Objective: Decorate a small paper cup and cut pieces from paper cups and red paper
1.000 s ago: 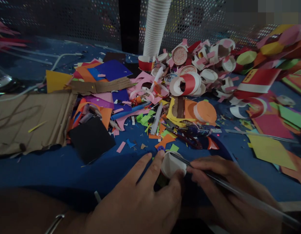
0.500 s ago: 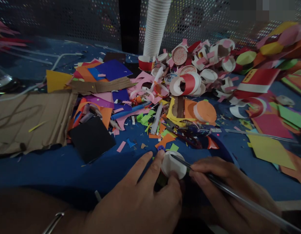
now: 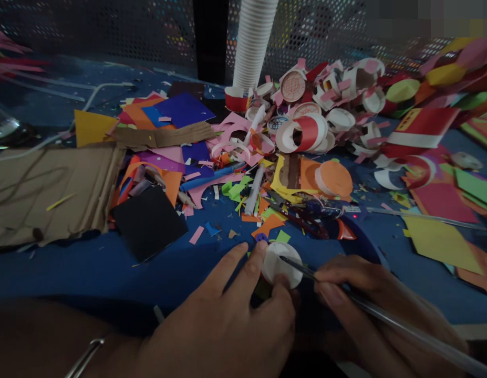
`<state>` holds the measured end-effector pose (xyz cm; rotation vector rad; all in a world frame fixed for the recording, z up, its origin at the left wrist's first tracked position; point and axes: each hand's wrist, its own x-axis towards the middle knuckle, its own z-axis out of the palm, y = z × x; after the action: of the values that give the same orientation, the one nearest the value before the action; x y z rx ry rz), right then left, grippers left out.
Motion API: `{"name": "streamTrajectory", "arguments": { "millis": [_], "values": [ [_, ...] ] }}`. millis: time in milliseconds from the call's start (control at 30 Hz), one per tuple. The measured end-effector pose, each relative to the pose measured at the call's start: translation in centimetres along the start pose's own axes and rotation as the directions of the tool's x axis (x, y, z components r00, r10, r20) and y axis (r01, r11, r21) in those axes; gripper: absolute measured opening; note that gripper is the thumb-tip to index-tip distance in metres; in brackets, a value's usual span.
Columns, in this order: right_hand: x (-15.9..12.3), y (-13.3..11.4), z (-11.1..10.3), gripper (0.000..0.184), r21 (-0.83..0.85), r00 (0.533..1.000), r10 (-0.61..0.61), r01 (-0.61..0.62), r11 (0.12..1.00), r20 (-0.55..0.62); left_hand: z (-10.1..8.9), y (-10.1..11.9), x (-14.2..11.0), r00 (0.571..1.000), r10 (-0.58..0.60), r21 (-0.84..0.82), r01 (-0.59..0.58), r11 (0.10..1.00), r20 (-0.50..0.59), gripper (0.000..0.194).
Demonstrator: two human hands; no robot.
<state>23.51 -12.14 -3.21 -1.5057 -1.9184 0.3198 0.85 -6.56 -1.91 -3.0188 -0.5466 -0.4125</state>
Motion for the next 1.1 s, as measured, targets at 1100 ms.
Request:
{"name": "streamTrajectory", "arguments": {
  "millis": [1100],
  "values": [
    [1.0, -0.3, 0.3, 0.019, 0.026, 1.000, -0.027, 0.027, 0.999, 0.006, 0.2, 0.2, 0.2, 1.000, -0.012, 0.036, 0.012, 0.999, -0.002, 0.034]
  ]
}}
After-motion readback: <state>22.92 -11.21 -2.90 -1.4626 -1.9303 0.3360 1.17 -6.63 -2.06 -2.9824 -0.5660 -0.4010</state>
